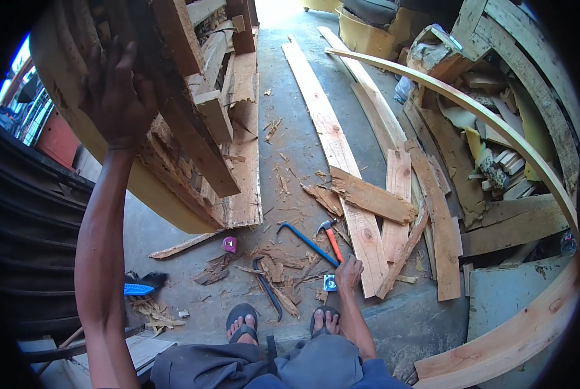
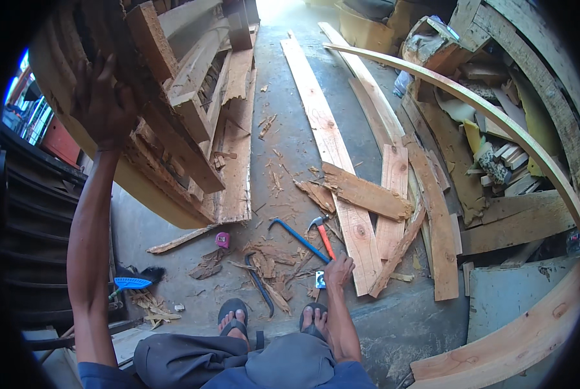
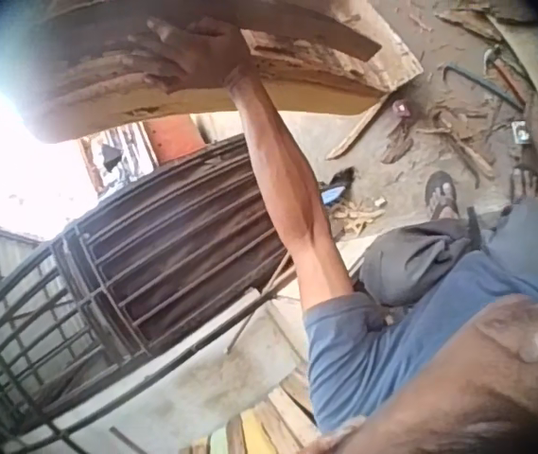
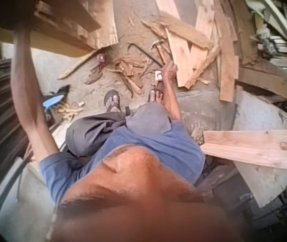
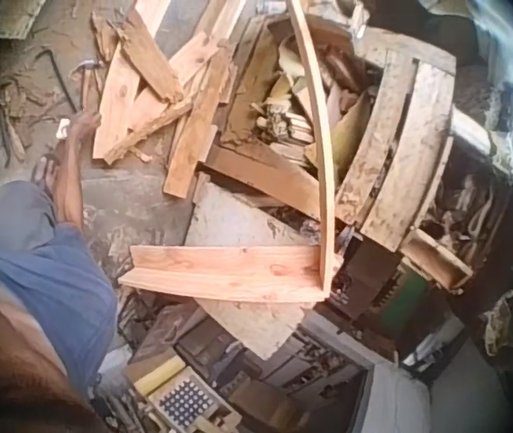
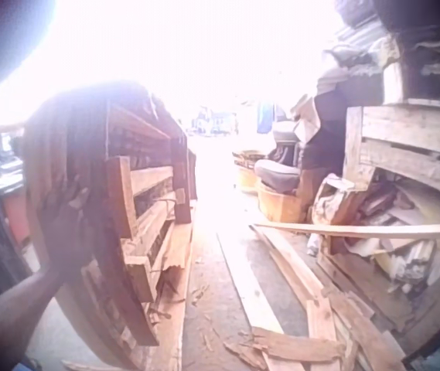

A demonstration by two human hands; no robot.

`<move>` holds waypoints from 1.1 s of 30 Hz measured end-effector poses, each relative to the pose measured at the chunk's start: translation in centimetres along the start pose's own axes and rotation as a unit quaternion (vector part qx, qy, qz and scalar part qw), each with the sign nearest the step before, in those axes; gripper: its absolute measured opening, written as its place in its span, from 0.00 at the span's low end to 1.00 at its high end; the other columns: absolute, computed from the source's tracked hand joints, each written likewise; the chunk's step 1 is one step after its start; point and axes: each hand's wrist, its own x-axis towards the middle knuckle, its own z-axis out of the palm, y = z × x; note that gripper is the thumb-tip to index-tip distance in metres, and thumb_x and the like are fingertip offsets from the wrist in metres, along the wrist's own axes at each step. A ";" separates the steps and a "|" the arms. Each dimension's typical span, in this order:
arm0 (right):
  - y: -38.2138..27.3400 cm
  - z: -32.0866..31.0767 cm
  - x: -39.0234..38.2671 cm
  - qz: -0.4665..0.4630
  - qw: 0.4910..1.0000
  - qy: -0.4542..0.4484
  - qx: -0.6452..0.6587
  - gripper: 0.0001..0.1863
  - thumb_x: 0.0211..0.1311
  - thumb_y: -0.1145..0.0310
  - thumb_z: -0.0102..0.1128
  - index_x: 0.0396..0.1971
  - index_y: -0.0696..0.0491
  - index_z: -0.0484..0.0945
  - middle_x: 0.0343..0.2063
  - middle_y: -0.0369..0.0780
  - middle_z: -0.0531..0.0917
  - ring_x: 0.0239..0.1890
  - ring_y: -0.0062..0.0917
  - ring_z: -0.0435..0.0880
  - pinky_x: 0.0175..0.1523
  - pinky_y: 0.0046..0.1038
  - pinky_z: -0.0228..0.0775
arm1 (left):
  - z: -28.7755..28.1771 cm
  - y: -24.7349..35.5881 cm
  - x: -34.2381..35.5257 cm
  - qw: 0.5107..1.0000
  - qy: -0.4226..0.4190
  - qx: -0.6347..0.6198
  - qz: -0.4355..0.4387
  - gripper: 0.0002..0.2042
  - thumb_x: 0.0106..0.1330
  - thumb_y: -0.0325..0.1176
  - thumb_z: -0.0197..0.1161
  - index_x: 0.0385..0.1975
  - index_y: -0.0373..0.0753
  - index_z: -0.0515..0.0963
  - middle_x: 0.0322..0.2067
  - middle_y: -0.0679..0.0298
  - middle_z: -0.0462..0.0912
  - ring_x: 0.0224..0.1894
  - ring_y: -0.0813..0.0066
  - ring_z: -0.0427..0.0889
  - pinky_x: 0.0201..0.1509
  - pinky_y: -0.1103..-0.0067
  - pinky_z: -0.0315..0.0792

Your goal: The person uses a hammer and a crowbar to dismantle a large piece of wooden furniture. They repeatedly pry and strike the wooden frame to separate planks and structural components, creating a pile of debris on the floor.

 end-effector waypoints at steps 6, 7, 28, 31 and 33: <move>1.9 -1.1 0.9 0.027 0.982 -0.185 -0.008 0.16 0.59 0.68 0.56 0.44 0.59 0.78 0.46 0.55 0.77 0.49 0.51 0.77 0.55 0.48 0.69 | -0.4 0.3 0.3 1.000 -0.013 -0.013 -0.008 0.24 0.61 0.34 0.54 0.60 0.51 0.73 0.64 0.69 0.75 0.72 0.66 0.61 0.72 0.63 0.49; 2.0 -0.9 0.1 -0.032 0.988 -0.150 0.017 0.16 0.57 0.67 0.55 0.43 0.59 0.79 0.41 0.54 0.80 0.46 0.49 0.80 0.54 0.47 0.71 | -0.4 0.2 0.3 1.000 -0.012 -0.016 -0.011 0.24 0.59 0.34 0.55 0.60 0.51 0.74 0.64 0.69 0.74 0.73 0.66 0.61 0.72 0.64 0.47; -4.6 5.2 -14.4 -0.304 0.874 -0.378 -0.030 0.28 0.54 0.61 0.66 0.53 0.53 0.69 0.50 0.51 0.75 0.51 0.51 0.79 0.50 0.48 0.75 | 0.0 0.0 0.1 1.000 -0.009 -0.008 0.002 0.24 0.59 0.36 0.57 0.59 0.51 0.74 0.64 0.68 0.74 0.72 0.64 0.61 0.71 0.62 0.48; -3.1 5.6 -15.4 -0.361 0.868 -0.339 -0.047 0.26 0.54 0.59 0.66 0.51 0.54 0.70 0.45 0.52 0.78 0.44 0.51 0.82 0.46 0.48 0.77 | 0.4 0.4 0.0 1.000 0.006 -0.022 0.016 0.24 0.59 0.36 0.58 0.59 0.52 0.73 0.64 0.67 0.73 0.72 0.63 0.61 0.70 0.60 0.50; -3.5 6.1 -15.0 -0.357 0.860 -0.363 -0.042 0.24 0.55 0.60 0.65 0.49 0.55 0.72 0.44 0.52 0.78 0.43 0.51 0.82 0.45 0.49 0.77 | 0.3 0.8 0.2 0.999 0.039 -0.025 0.022 0.22 0.58 0.37 0.57 0.56 0.53 0.76 0.60 0.72 0.78 0.70 0.66 0.65 0.67 0.62 0.55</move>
